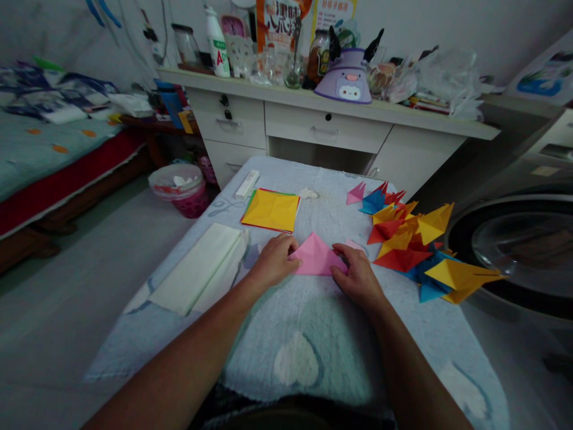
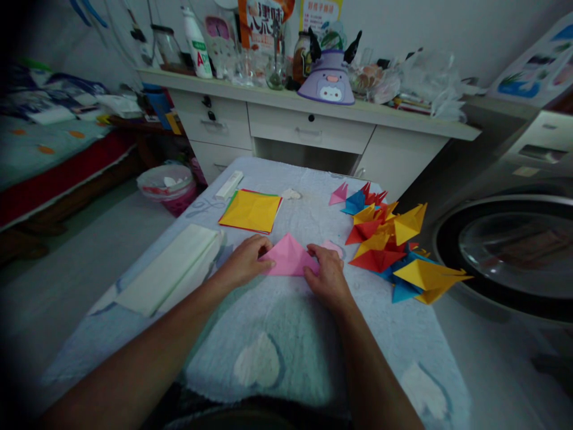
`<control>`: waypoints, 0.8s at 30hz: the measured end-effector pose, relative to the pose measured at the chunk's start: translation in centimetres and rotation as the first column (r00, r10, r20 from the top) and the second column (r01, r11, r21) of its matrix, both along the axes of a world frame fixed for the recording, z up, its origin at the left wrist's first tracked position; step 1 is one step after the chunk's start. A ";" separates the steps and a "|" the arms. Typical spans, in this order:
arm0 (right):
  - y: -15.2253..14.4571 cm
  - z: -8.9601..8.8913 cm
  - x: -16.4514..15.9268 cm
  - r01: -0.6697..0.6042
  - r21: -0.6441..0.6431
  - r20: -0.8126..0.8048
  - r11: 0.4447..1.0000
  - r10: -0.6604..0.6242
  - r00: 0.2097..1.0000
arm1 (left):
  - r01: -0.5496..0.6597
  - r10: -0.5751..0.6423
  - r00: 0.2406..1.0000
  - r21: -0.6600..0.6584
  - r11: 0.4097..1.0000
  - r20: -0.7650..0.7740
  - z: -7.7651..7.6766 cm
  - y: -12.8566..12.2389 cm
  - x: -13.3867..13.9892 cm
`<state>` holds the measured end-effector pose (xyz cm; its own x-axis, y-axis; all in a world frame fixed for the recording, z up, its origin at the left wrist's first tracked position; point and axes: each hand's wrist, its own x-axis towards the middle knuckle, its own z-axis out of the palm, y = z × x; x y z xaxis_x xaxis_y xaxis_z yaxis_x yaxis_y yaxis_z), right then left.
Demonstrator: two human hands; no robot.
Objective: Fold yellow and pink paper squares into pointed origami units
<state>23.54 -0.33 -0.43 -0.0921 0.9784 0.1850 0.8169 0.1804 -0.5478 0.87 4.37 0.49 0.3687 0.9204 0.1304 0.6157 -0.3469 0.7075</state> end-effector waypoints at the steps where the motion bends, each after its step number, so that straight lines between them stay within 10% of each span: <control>1: -0.1 0.1 0.0 -0.004 0.009 -0.024 1.000 0.004 1.000 | 0.018 -0.017 1.000 -0.025 1.000 0.025 0.1 -0.1 0.0; 13: -0.3 1.8 0.0 -0.090 -0.120 -0.434 0.989 0.030 0.900 | 0.452 -0.241 0.826 -0.343 0.823 0.510 1.7 -0.9 -0.7; 24: -0.4 1.3 -0.5 -0.196 -0.169 -0.508 0.966 0.084 0.857 | 0.262 -0.183 0.947 -0.304 0.916 0.264 0.3 -0.5 -0.2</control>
